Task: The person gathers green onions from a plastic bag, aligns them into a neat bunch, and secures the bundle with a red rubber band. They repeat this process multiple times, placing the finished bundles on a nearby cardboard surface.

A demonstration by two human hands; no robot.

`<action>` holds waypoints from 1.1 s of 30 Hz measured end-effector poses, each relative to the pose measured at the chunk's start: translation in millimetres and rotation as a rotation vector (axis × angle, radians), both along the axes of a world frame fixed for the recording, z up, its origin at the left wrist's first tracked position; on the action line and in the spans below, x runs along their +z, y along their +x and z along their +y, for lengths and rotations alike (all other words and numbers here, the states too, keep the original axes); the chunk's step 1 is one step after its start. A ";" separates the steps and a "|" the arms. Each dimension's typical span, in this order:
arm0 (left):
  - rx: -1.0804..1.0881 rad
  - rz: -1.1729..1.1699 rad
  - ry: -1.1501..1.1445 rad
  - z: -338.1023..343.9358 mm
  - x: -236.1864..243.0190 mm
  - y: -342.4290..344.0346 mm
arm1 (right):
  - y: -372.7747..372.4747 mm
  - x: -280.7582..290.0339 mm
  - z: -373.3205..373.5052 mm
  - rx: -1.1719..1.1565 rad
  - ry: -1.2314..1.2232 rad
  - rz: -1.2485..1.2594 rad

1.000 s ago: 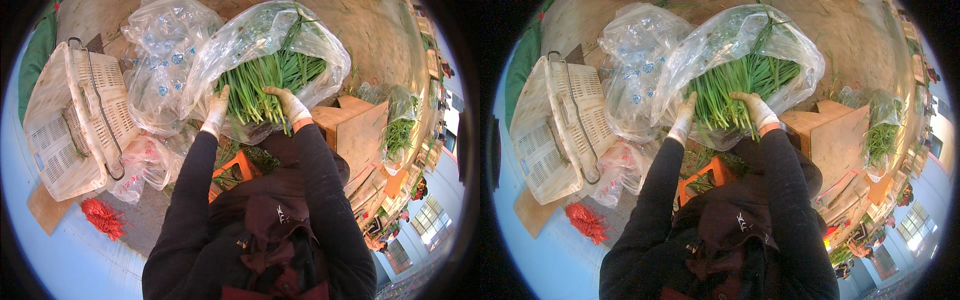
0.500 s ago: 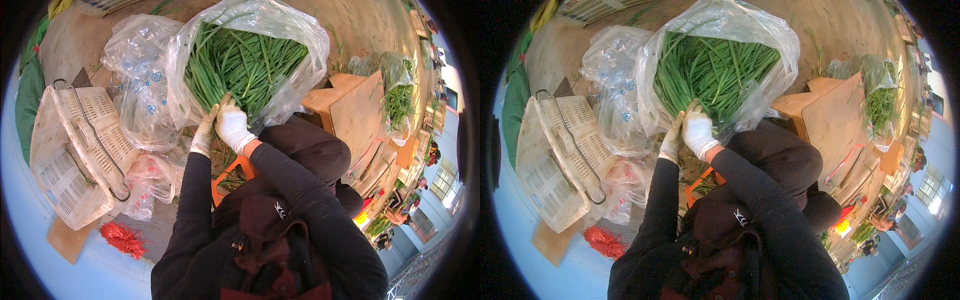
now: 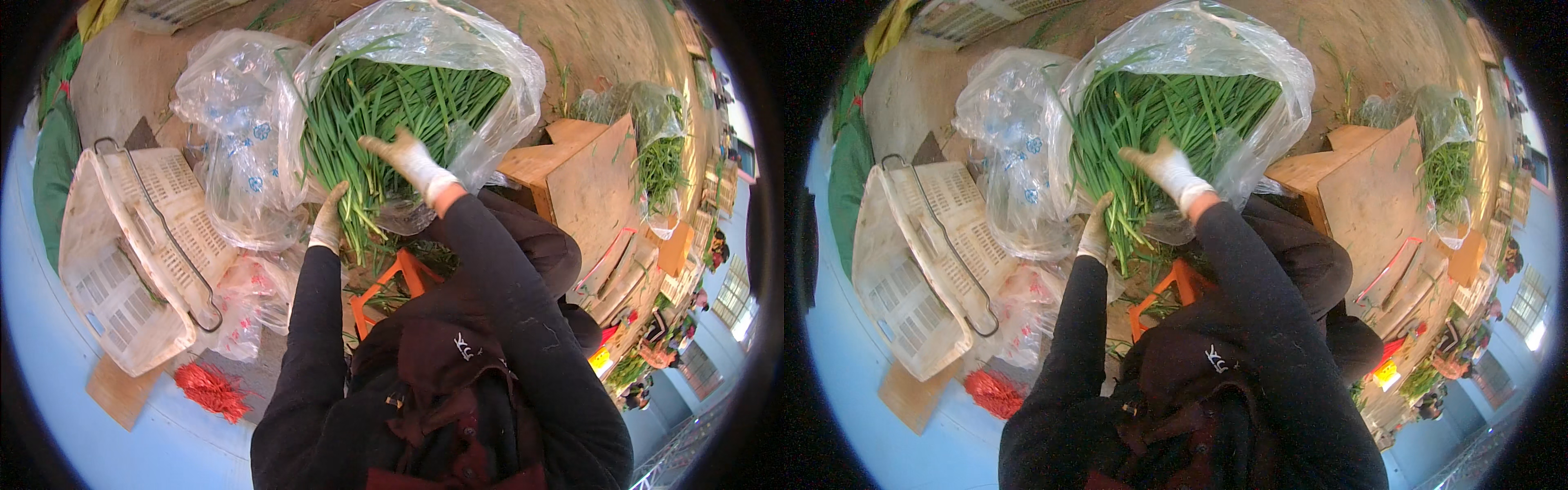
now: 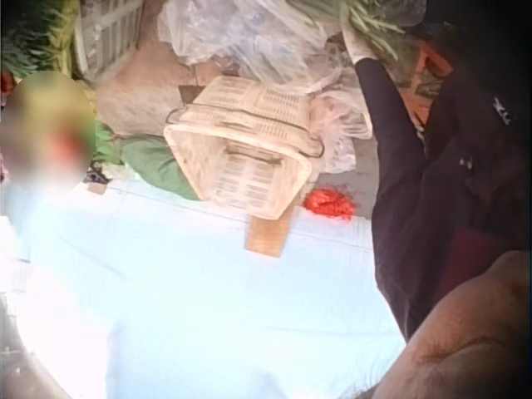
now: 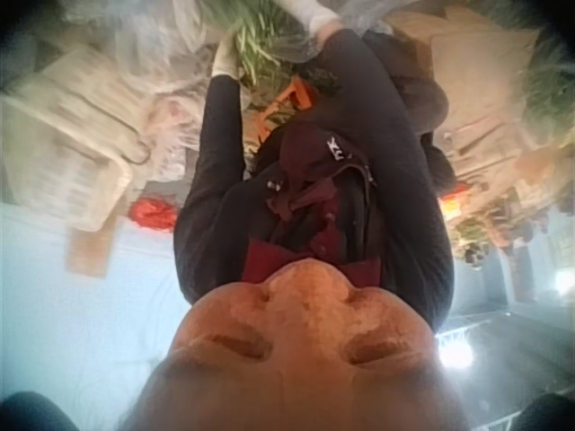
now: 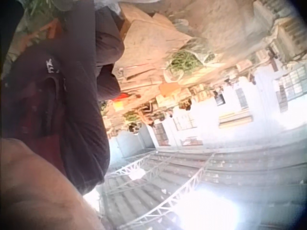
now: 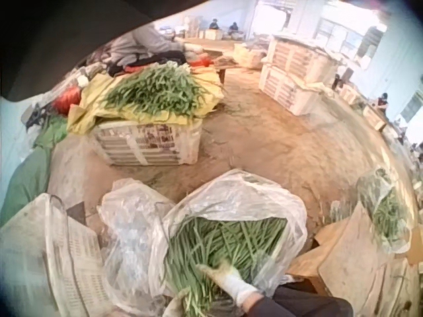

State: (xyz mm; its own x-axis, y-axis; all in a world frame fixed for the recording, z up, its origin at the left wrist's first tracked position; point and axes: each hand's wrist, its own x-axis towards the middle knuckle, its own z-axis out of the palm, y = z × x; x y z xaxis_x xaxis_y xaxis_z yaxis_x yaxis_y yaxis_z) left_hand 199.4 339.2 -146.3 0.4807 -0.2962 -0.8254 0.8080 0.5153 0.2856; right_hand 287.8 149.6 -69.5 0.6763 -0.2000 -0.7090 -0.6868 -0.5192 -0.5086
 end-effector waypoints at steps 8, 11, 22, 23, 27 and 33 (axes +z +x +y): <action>0.120 -0.116 -0.018 23.4 39.2 -66.9 | -91.3 23.1 97.3 0.201 -0.151 -0.228; 0.115 -0.221 -0.036 31.9 48.9 -110.2 | -123.9 59.2 99.4 0.338 -0.145 -0.159; -0.006 -0.575 -0.080 15.2 181.3 -126.5 | -194.4 191.2 45.2 0.540 0.019 -0.840; -0.063 -0.641 -0.057 3.6 199.5 -110.6 | -193.0 206.4 30.4 0.476 0.057 -0.966; -0.381 -0.909 -0.066 -84.2 277.1 -46.1 | -189.8 270.0 -57.8 0.230 -0.057 -1.334; -0.696 -1.179 -0.339 -293.0 333.5 -25.8 | -221.0 313.9 -233.2 -0.372 0.234 -1.292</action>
State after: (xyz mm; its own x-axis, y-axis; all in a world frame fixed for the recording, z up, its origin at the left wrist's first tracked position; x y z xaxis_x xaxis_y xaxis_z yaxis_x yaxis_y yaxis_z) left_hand 173.6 46.2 187.3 0.5044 -0.8563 0.1109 0.2993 0.2939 0.9078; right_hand 66.8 -83.5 244.4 0.8103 -0.4774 0.3398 0.2620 -0.2235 -0.9388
